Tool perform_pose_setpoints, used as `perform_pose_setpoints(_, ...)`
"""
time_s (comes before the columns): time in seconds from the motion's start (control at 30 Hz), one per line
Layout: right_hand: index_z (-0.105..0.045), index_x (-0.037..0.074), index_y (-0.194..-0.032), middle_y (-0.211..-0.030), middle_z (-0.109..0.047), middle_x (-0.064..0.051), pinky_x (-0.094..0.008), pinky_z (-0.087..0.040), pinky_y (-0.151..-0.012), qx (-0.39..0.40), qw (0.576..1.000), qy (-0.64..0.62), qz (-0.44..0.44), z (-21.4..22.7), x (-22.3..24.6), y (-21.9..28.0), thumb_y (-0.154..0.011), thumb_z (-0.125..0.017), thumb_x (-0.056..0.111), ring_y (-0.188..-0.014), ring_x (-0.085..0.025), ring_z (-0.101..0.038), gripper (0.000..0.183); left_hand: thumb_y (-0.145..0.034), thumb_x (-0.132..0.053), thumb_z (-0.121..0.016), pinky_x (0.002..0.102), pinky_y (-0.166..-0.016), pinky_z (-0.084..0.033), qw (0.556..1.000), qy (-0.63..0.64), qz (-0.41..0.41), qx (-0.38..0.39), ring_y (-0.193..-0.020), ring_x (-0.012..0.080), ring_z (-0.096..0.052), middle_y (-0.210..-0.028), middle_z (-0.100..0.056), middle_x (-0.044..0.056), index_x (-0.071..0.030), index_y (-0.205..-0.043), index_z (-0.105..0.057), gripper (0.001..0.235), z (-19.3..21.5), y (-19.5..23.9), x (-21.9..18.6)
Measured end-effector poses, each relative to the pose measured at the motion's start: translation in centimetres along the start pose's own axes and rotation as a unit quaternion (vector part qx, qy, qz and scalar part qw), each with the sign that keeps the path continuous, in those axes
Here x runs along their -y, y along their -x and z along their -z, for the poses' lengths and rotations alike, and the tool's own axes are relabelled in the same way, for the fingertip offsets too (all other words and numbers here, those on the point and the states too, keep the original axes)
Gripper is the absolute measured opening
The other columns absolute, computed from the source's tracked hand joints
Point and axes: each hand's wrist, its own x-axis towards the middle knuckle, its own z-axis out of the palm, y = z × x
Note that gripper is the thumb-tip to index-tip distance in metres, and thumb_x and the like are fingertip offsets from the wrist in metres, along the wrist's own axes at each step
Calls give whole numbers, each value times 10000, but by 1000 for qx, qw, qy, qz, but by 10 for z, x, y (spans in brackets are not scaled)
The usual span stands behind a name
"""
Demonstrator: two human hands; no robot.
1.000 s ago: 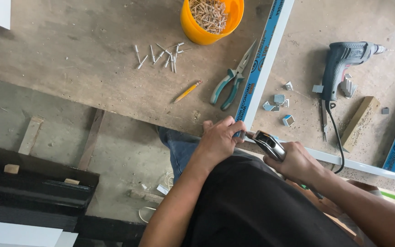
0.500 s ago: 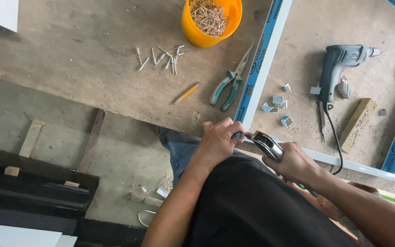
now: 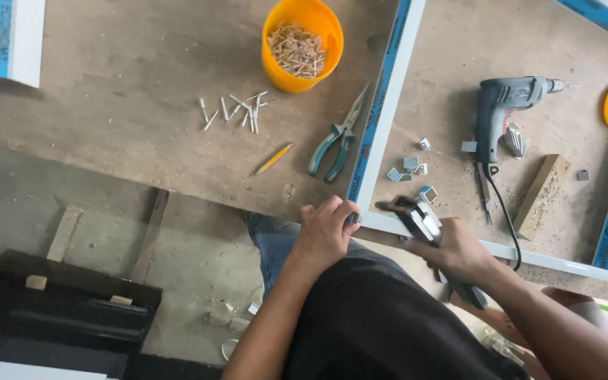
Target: Assembling aluminum frames by drilling holes and riveting L-brackets to the corners and sides.
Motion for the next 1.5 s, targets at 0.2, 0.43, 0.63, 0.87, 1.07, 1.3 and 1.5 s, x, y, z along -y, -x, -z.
perform_pose_setpoints(0.2,-751,7,-906,-727,-704,-213,-503,-571,-693,-213,962,154,-73,49,-36,-34,-908,-761,427,-712,-376,-725,420,-1013,-440,-500,494,-953,-418,1000,11,-19,-8,-996,247,-647,-1070,-600,43,-194,-1371,-501,434,9,7,-14)
perform_pose_setpoints(0.43,-738,10,-1162,-881,-736,-247,-520,-592,-771,-227,951,198,-69,67,-77,-68,-850,-798,482,-862,-399,-740,568,-1024,-383,-481,424,-925,-455,999,-2,-18,-35,-970,231,-665,-1061,-608,38,-157,-1335,-529,388,2,13,-16)
perform_pose_setpoints(0.63,-698,60,-1280,-1080,-713,-201,-484,-620,-792,-195,940,276,-46,62,-68,-58,-862,-778,440,-981,-376,-741,571,-1018,-331,-513,366,-896,-433,990,45,-60,-122,-914,226,-684,-991,-646,26,-114,-1262,-594,336,4,8,-10)
perform_pose_setpoints(0.87,-757,121,-1011,-901,-702,-73,-429,-561,-805,-203,893,184,358,-37,-33,-63,-726,-893,283,-960,-309,-684,354,-962,-234,-502,320,-695,-485,938,92,-112,-315,-679,179,-541,-802,-566,16,-60,-1084,-650,259,22,-15,2)
perform_pose_setpoints(1.07,-724,138,-985,-884,-637,-60,-373,-520,-706,-203,864,167,429,-77,-28,-83,-738,-903,263,-856,-266,-662,330,-920,-218,-505,285,-585,-508,912,53,-113,-390,-599,159,-531,-736,-529,0,-55,-1043,-639,244,4,-23,36)
perform_pose_setpoints(1.3,-751,131,-966,-864,-673,-38,-346,-510,-711,-206,861,162,436,-78,-21,-77,-763,-895,190,-848,-238,-683,256,-896,-216,-510,286,-537,-538,895,63,-139,-420,-548,150,-536,-685,-550,11,-30,-1016,-643,258,-3,-23,43)
perform_pose_setpoints(1.5,-777,126,-968,-867,-709,-91,-366,-539,-754,-190,845,181,466,-71,-13,-76,-723,-894,112,-848,-248,-696,271,-899,-241,-502,273,-517,-538,900,62,-138,-408,-543,131,-541,-679,-544,-4,-40,-1014,-636,267,-1,-24,43)
